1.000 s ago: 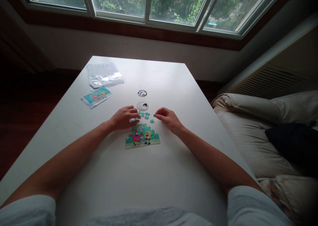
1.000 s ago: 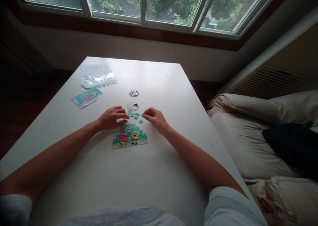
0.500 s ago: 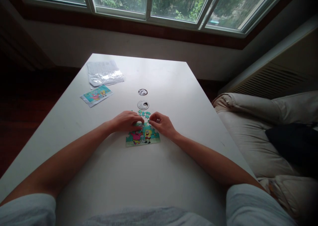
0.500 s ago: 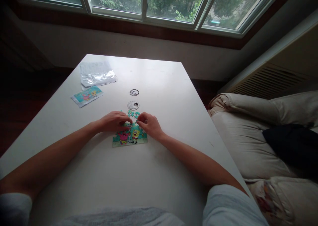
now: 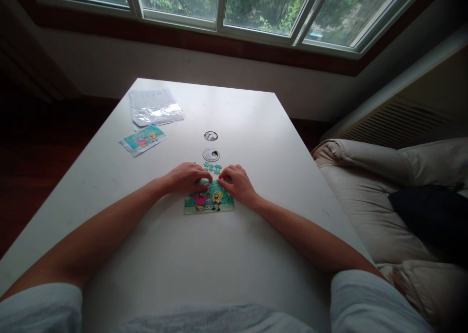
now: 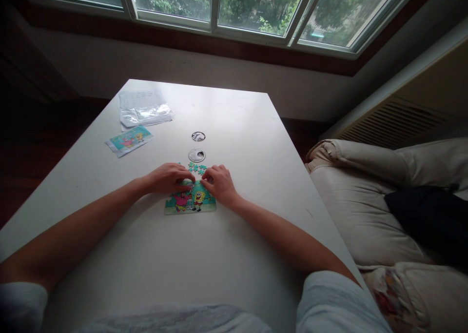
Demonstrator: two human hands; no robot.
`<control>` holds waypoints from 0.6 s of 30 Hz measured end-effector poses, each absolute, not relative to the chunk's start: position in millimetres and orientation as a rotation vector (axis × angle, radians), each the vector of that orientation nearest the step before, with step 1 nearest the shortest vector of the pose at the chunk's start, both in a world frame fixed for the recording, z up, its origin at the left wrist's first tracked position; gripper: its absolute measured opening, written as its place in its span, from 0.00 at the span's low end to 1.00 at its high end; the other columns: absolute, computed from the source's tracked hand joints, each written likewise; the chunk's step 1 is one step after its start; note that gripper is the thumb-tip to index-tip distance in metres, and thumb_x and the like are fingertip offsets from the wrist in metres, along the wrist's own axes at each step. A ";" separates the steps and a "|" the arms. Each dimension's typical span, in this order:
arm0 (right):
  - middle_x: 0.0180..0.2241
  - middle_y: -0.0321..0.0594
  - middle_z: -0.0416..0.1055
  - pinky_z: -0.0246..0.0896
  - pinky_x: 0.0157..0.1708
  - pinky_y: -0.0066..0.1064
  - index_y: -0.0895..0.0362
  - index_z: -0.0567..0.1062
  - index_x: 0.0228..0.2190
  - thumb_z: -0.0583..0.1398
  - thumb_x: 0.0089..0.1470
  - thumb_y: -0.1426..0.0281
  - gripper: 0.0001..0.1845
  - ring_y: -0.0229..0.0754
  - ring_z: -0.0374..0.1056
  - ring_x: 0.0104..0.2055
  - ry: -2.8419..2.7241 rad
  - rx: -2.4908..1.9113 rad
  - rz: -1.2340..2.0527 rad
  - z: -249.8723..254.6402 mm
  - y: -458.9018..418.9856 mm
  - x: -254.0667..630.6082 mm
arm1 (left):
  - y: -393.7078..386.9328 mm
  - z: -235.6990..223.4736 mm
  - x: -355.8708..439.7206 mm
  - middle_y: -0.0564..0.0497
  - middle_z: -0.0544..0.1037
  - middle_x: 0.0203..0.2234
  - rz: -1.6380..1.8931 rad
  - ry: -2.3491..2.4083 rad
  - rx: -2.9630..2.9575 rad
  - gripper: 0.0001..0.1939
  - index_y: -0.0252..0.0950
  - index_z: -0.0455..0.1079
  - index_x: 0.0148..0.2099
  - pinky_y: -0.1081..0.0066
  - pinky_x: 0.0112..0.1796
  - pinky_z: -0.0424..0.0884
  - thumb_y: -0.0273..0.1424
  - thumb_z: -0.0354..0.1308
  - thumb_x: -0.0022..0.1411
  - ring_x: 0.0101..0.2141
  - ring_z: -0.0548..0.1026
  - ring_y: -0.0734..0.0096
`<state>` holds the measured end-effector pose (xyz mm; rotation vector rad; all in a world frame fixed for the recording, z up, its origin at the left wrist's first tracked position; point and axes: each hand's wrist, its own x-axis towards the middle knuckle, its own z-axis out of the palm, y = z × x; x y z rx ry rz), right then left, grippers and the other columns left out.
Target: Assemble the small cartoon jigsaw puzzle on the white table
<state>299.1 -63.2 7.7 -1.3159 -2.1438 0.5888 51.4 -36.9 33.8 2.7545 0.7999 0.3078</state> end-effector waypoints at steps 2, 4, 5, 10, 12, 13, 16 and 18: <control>0.35 0.38 0.73 0.57 0.48 0.40 0.52 0.76 0.30 0.67 0.55 0.69 0.04 0.47 0.63 0.44 -2.186 -1.321 0.535 6.9 -62.7 299.3 | -37.4 33.7 50.6 0.55 0.75 0.25 0.322 0.804 2.759 0.12 0.44 0.78 0.48 0.72 0.35 0.64 0.40 0.58 0.66 0.28 0.72 0.73; 0.35 0.39 0.72 0.56 0.48 0.41 0.52 0.76 0.31 0.67 0.55 0.69 0.04 0.48 0.63 0.44 -2.205 -1.325 0.508 6.7 -62.8 299.8 | -37.9 33.9 50.2 0.56 0.74 0.25 0.329 0.800 2.761 0.12 0.45 0.78 0.48 0.72 0.35 0.64 0.40 0.58 0.66 0.28 0.72 0.73; 0.36 0.40 0.72 0.56 0.48 0.41 0.52 0.76 0.31 0.67 0.56 0.69 0.04 0.48 0.62 0.44 -2.213 -1.324 0.500 6.8 -63.0 300.1 | -38.1 34.1 50.2 0.56 0.74 0.25 0.332 0.797 2.761 0.12 0.45 0.78 0.48 0.72 0.35 0.64 0.40 0.58 0.66 0.28 0.72 0.72; 0.36 0.40 0.72 0.56 0.47 0.41 0.52 0.77 0.32 0.66 0.57 0.67 0.03 0.49 0.62 0.44 -2.264 -1.297 0.438 8.0 -64.2 301.8 | -38.2 35.0 50.4 0.56 0.75 0.25 0.345 0.789 2.755 0.12 0.44 0.78 0.48 0.73 0.35 0.64 0.39 0.57 0.66 0.29 0.72 0.72; 0.35 0.40 0.73 0.55 0.47 0.42 0.52 0.76 0.32 0.66 0.58 0.67 0.04 0.48 0.63 0.44 -2.282 -1.275 0.413 7.9 -63.8 302.0 | -38.2 34.9 50.1 0.56 0.75 0.25 0.338 0.786 2.761 0.12 0.44 0.77 0.48 0.73 0.36 0.64 0.39 0.58 0.67 0.29 0.72 0.72; 0.35 0.40 0.73 0.55 0.47 0.41 0.52 0.76 0.31 0.66 0.58 0.67 0.04 0.48 0.63 0.43 -2.289 -1.265 0.404 7.8 -63.4 301.8 | -38.3 34.8 49.9 0.55 0.75 0.25 0.335 0.783 2.764 0.12 0.44 0.77 0.48 0.73 0.36 0.64 0.40 0.58 0.67 0.29 0.73 0.72; 0.33 0.39 0.74 0.54 0.46 0.41 0.52 0.76 0.30 0.66 0.58 0.66 0.06 0.48 0.64 0.42 -2.299 -1.235 0.390 7.2 -62.6 300.8 | -38.6 34.2 48.0 0.55 0.76 0.26 0.334 0.775 2.771 0.12 0.45 0.77 0.48 0.73 0.35 0.63 0.41 0.58 0.67 0.28 0.73 0.72; 0.33 0.39 0.74 0.54 0.46 0.40 0.53 0.75 0.30 0.66 0.58 0.67 0.07 0.47 0.64 0.42 -2.287 -1.212 0.387 7.5 -62.9 300.0 | -38.3 33.1 46.1 0.55 0.76 0.26 0.333 0.774 2.782 0.12 0.45 0.77 0.48 0.72 0.35 0.63 0.41 0.57 0.68 0.29 0.73 0.71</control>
